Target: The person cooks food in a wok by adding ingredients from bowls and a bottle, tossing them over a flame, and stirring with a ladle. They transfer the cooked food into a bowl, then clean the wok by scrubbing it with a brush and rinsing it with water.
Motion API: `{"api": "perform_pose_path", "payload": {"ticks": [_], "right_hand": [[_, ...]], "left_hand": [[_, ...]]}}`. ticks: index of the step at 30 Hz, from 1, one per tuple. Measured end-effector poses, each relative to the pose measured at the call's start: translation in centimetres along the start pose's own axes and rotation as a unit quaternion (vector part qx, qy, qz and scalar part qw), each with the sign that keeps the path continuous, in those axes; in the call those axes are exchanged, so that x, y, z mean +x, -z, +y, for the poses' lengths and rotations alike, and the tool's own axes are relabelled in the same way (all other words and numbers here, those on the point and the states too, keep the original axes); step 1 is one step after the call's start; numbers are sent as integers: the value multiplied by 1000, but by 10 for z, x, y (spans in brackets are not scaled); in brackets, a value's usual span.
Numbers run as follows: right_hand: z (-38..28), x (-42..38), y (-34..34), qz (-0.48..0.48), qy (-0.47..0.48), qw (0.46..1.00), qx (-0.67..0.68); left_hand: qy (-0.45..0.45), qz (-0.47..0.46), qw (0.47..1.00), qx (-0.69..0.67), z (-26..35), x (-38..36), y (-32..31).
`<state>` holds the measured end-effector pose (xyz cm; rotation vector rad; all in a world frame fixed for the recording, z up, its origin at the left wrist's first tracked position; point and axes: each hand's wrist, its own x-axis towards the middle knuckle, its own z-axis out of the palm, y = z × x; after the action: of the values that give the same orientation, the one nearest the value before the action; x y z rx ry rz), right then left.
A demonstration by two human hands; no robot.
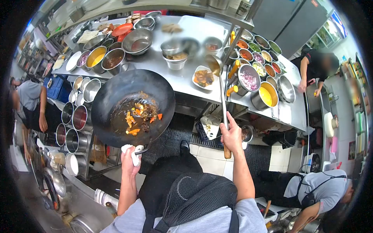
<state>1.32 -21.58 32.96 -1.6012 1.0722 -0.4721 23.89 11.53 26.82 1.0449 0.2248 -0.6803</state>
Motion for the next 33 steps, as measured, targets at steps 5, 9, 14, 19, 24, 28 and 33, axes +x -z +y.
{"api": "perform_pose_path", "payload": {"ticks": [5, 9, 14, 19, 24, 28, 33], "right_hand": [[10, -18, -6, -16, 17, 992, 126], [-23, -61, -2, -93, -12, 988, 125], [-47, -65, -27, -202, -49, 977, 53], [-57, -44, -84, -297, -1, 952, -74], [-73, -57, -71, -422, 3, 901, -100], [-81, -59, -69, -346, 133, 903, -215], [-66, -25, -95, -282, 319, 862, -274]], "left_hand": [[2, -30, 1000, -1, -4, 4, 6], [-22, 3, 1000, -10, -10, 6, -3], [-43, 0, 998, 36, -12, 8, -3], [-63, -3, 998, 24, -15, 7, 6], [-84, 9, 996, 2, -19, 10, 13], [-108, 26, 994, 8, -23, 8, 21], [-125, 11, 992, -1, -20, 6, 22]]}}
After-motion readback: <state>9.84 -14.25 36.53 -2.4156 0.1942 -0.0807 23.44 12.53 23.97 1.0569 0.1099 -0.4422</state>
